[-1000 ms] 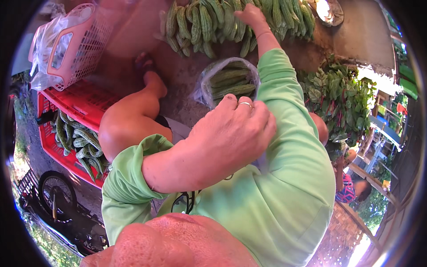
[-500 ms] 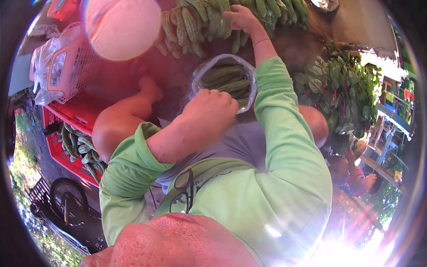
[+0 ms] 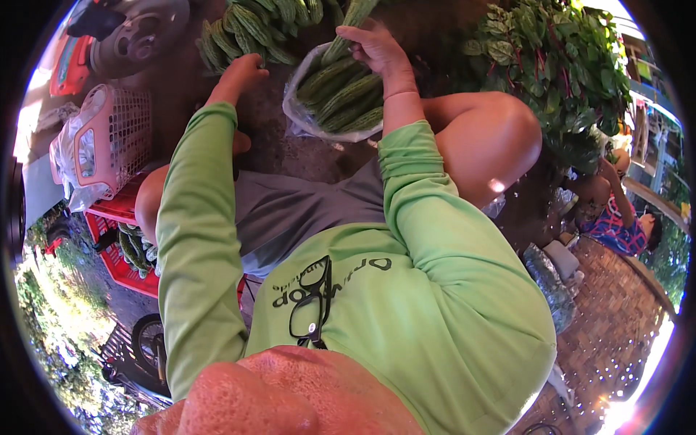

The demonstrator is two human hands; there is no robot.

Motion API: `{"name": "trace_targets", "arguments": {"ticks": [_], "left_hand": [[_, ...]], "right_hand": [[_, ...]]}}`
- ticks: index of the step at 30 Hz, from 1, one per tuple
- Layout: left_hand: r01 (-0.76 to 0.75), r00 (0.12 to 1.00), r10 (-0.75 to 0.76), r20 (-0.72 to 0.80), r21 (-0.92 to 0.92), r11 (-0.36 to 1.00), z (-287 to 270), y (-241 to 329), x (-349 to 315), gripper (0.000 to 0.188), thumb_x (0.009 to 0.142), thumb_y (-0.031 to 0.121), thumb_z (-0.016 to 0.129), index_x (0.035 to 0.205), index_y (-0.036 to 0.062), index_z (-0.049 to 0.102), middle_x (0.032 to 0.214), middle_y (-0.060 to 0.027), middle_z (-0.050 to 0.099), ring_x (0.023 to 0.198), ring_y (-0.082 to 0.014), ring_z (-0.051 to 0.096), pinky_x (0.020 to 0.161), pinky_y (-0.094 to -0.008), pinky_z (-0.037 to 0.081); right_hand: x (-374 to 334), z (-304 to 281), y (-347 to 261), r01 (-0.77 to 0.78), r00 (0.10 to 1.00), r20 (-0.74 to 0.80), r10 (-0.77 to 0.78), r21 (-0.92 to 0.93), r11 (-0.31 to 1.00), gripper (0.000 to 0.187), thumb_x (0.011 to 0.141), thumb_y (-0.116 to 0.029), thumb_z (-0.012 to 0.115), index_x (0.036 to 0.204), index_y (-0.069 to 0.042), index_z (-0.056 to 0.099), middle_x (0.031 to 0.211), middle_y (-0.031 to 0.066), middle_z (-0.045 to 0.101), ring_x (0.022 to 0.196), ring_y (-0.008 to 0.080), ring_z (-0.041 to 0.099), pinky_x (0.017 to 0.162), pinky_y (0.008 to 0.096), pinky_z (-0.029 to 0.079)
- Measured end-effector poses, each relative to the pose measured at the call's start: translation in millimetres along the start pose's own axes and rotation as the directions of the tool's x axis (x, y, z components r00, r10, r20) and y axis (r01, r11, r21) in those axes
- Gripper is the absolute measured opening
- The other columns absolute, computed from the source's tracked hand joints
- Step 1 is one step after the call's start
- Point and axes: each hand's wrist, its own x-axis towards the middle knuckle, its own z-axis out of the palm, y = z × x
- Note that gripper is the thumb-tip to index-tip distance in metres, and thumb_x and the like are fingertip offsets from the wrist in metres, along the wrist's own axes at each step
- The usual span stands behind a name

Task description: The person sorts bitter melons by picking them up from a large pile on the ground and placing them into a clear plastic bag held in their lap.

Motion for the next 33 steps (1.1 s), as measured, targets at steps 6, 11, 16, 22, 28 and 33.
{"name": "trace_targets", "arguments": {"ticks": [6,11,16,22,28,33], "left_hand": [[-0.041,0.994,0.012,-0.11,-0.266,0.963,78.7,34.9,53.5,0.061,0.084,0.049,0.075,0.122,0.0016,0.071,0.124,-0.0252,0.07,0.117,-0.043,0.066,0.1,-0.0483,0.053],[-0.085,0.97,0.035,-0.239,-0.2,0.976,118.3,20.8,58.3,0.058,0.085,0.045,0.074,0.122,-0.0003,0.071,0.12,-0.0255,0.072,0.114,-0.0428,0.068,0.097,-0.0481,0.053],[-0.072,0.988,-0.005,-0.156,-0.483,0.873,110.7,27.6,60.4,0.039,0.089,0.037,0.072,0.111,0.0045,0.074,0.1,-0.0211,0.075,0.097,-0.0363,0.073,0.086,-0.0439,0.054],[-0.17,0.964,-0.001,-0.264,-0.622,0.764,98.0,29.2,51.3,0.033,0.095,0.032,0.07,0.112,0.0032,0.072,0.101,-0.0188,0.075,0.092,-0.0317,0.073,0.084,-0.04,0.054],[-0.235,0.966,0.11,-0.234,-0.619,0.749,98.1,20.7,46.6,0.035,0.1,0.03,0.069,0.12,0.0009,0.069,0.101,-0.01,0.073,0.093,-0.0174,0.067,0.086,-0.0331,0.052],[-0.234,0.97,0.108,-0.219,-0.706,0.669,102.5,19.5,47.5,0.038,0.098,0.034,0.07,0.118,0.0019,0.069,0.095,-0.0095,0.075,0.088,-0.0174,0.069,0.081,-0.0345,0.054]], "right_hand": [[-36.2,8.6,32.0,-0.099,0.976,-0.2,0.088,-0.045,0.994,0.035,0.086,-0.029,0.088,0.103,-0.009,0.064,0.075,-0.0048,0.06,0.049,0.0037,0.043,0.041,0.0203,0.031],[-69.8,69.2,87.6,-0.283,0.956,-0.053,0.287,0.071,0.956,0.037,0.091,-0.038,0.083,0.109,-0.011,0.063,0.085,-0.0029,0.062,0.058,0.0059,0.048,0.048,0.0214,0.042],[-61.7,64.9,120.2,-0.393,0.915,-0.057,0.4,0.108,0.913,0.039,0.094,-0.039,0.08,0.11,-0.008,0.061,0.085,-0.0026,0.061,0.06,0.0062,0.051,0.049,0.0236,0.046],[-24.4,72.0,128.1,-0.376,0.915,-0.144,0.376,0.034,0.926,0.042,0.094,-0.036,0.08,0.113,-0.006,0.058,0.091,0.0026,0.062,0.063,0.0113,0.056,0.049,0.026,0.05],[-8.4,74.7,135.3,-0.407,0.894,-0.244,0.376,-0.093,0.909,0.043,0.094,-0.029,0.078,0.117,-0.003,0.053,0.102,0.0082,0.063,0.072,0.0178,0.066,0.055,0.036,0.061],[16.1,65.6,131.8,-0.345,0.904,-0.261,0.338,0.019,0.938,0.041,0.096,-0.024,0.076,0.119,0.001,0.052,0.108,0.0115,0.064,0.075,0.0206,0.068,0.057,0.0378,0.064]]}}
